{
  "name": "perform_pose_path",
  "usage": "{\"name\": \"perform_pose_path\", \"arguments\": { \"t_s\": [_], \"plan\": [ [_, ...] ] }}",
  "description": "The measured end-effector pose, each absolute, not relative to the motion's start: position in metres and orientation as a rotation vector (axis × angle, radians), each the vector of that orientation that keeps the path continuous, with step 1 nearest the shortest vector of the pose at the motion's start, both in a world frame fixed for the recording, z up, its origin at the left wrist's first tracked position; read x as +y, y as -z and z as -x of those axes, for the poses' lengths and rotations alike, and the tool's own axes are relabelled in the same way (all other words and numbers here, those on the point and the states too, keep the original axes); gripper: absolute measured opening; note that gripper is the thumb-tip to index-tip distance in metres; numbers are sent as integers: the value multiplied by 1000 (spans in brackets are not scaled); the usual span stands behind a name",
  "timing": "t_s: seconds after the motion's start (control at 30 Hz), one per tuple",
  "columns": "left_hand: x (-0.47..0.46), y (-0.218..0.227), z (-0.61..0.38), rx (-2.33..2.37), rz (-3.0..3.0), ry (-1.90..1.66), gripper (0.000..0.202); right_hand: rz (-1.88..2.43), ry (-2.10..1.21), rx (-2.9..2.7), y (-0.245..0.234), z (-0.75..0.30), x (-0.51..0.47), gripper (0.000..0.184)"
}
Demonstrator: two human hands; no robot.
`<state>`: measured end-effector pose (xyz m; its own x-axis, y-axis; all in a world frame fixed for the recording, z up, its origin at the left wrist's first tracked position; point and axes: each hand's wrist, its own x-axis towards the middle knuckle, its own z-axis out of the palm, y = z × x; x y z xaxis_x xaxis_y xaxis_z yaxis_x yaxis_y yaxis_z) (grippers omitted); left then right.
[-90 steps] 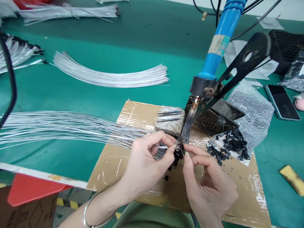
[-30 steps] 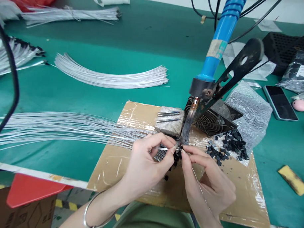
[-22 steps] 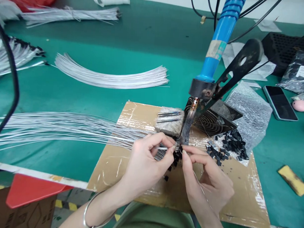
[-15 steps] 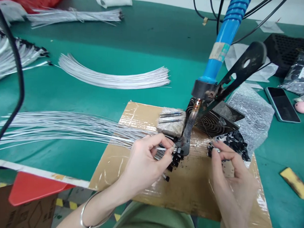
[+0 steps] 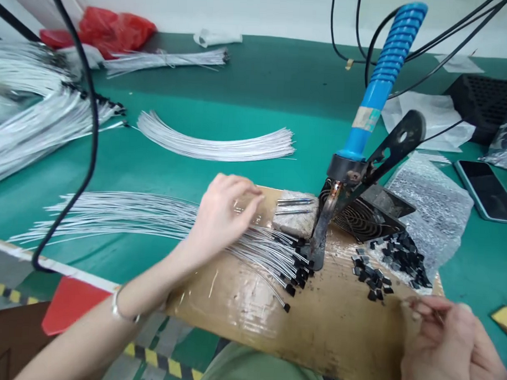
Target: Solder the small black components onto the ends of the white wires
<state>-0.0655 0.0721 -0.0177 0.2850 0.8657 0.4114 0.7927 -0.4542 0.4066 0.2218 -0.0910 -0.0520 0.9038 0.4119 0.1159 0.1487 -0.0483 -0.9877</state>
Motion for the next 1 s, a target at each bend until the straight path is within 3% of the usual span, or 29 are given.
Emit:
{"name": "perform_pose_path", "arguments": {
  "t_s": [0.17,0.3,1.0],
  "plan": [
    [186,41,85,1751,-2386,-718,21,1394,-300,-388,59,-230,-86,39],
    [229,55,87,1759,-2358,-704,5,1417,-304,-356,61,-231,-88,31],
    [198,34,96,1620,-2146,-1387,17,1525,-317,-399,57,-225,-90,28]
  ]
}}
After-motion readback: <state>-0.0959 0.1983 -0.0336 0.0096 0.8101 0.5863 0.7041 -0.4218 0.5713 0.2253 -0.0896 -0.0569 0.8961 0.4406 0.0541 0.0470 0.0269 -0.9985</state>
